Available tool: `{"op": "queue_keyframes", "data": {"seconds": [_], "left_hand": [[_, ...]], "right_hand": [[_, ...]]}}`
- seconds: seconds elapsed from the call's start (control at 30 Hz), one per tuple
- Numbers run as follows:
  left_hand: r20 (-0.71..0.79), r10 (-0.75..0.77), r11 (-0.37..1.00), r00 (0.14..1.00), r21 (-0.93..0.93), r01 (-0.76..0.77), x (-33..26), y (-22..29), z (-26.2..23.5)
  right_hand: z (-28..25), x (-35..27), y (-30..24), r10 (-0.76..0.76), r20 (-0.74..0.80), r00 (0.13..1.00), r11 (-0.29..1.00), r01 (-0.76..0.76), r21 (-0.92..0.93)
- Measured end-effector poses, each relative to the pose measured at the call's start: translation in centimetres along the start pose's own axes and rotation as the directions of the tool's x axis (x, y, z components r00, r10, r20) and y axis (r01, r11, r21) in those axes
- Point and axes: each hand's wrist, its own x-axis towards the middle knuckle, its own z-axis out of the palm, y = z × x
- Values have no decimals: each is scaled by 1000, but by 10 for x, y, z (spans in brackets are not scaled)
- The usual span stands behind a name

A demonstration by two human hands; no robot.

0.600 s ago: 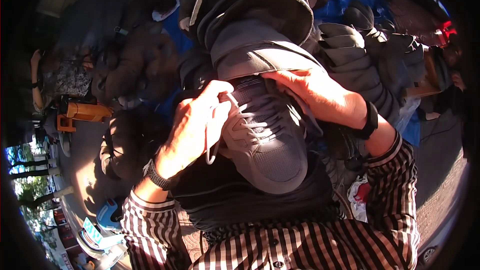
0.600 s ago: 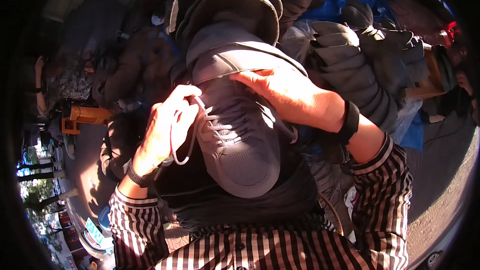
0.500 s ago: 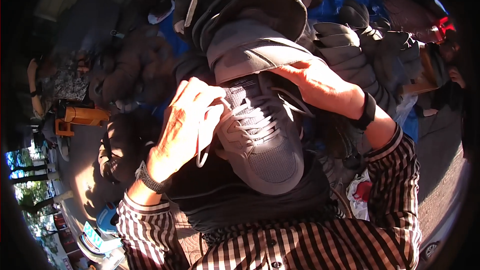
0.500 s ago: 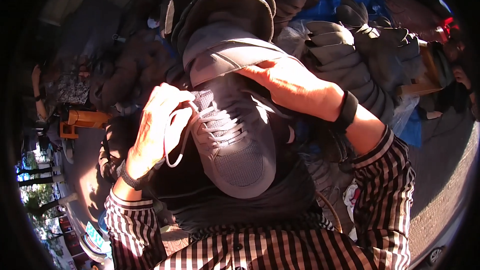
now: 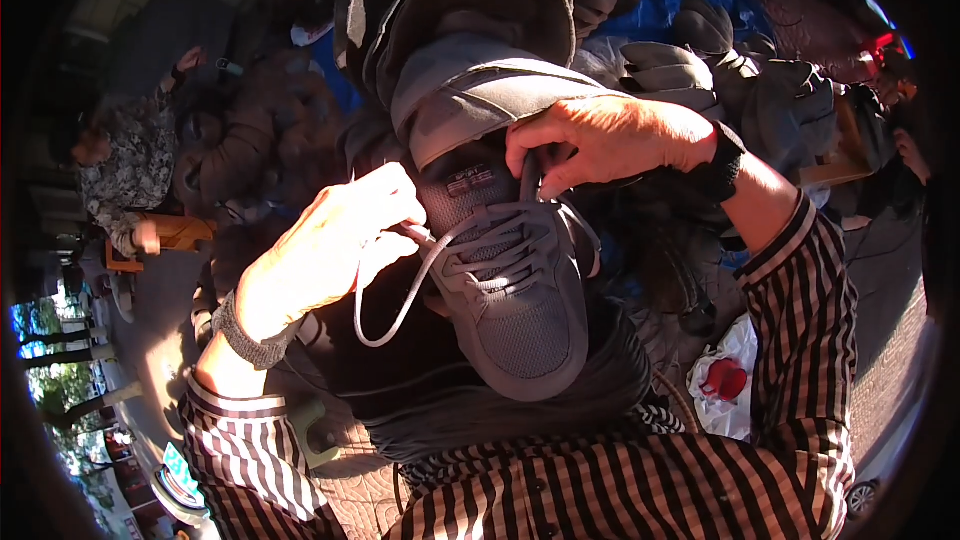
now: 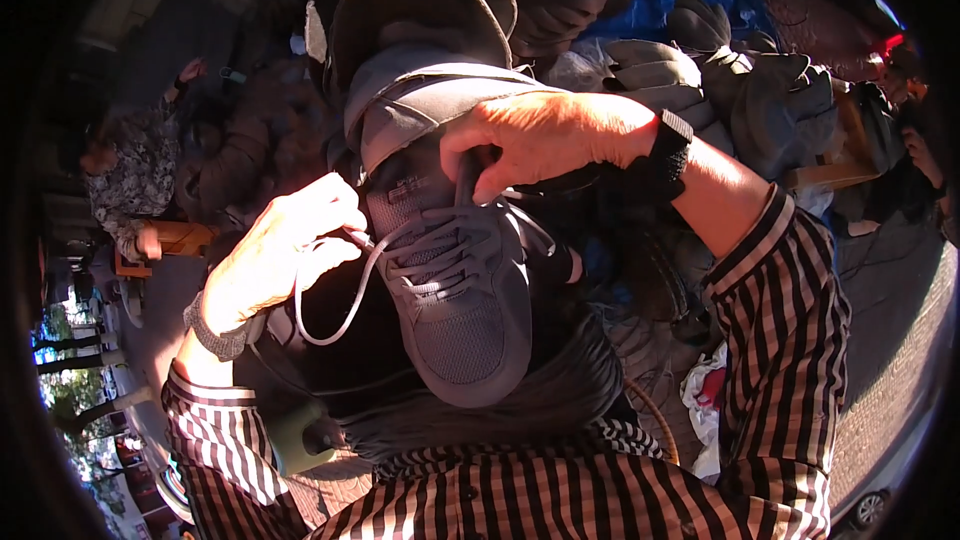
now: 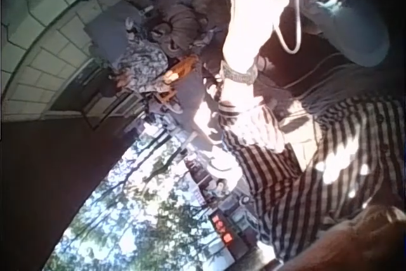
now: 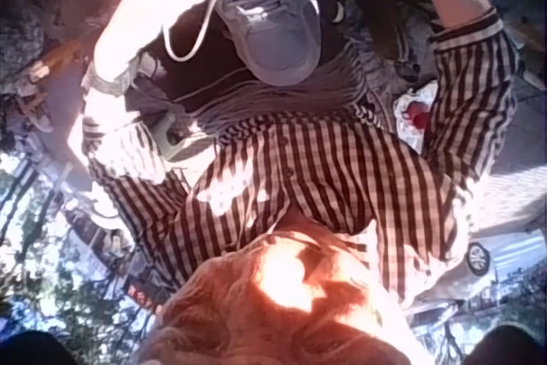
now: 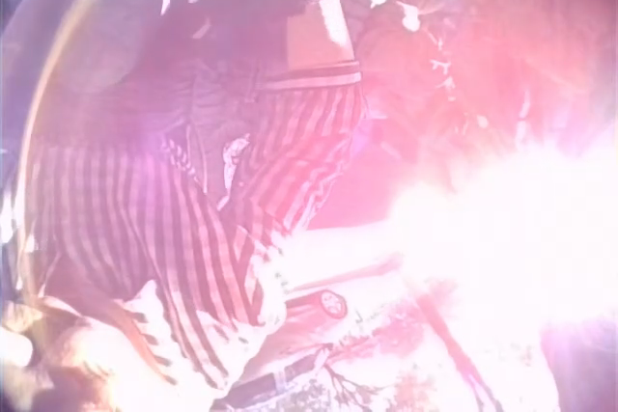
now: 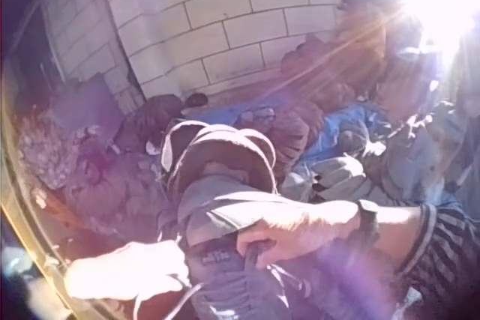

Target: Lacing a grey sneaker in a manufacturing assembly setting.

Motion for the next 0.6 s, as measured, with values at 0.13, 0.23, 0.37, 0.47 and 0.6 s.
{"op": "queue_keyframes", "data": {"seconds": [0.13,0.23,0.37,0.47,0.6], "left_hand": [[103,20,992,995,121,-33,7,0,-4],[89,91,975,992,193,-107,5,-7,2],[152,-3,956,988,289,-42,-4,0,-4],[165,-10,976,986,217,-27,1,-10,4],[181,-45,985,982,171,14,-1,-3,2]], "right_hand": [[-4,-6,-19,123,41,992,989,-119,-92],[4,-2,-7,28,33,999,989,-23,-149],[10,6,0,-204,-17,979,934,189,-304],[3,-2,-11,-111,-3,994,942,104,-320],[-8,3,-12,25,134,991,979,3,-202]]}}
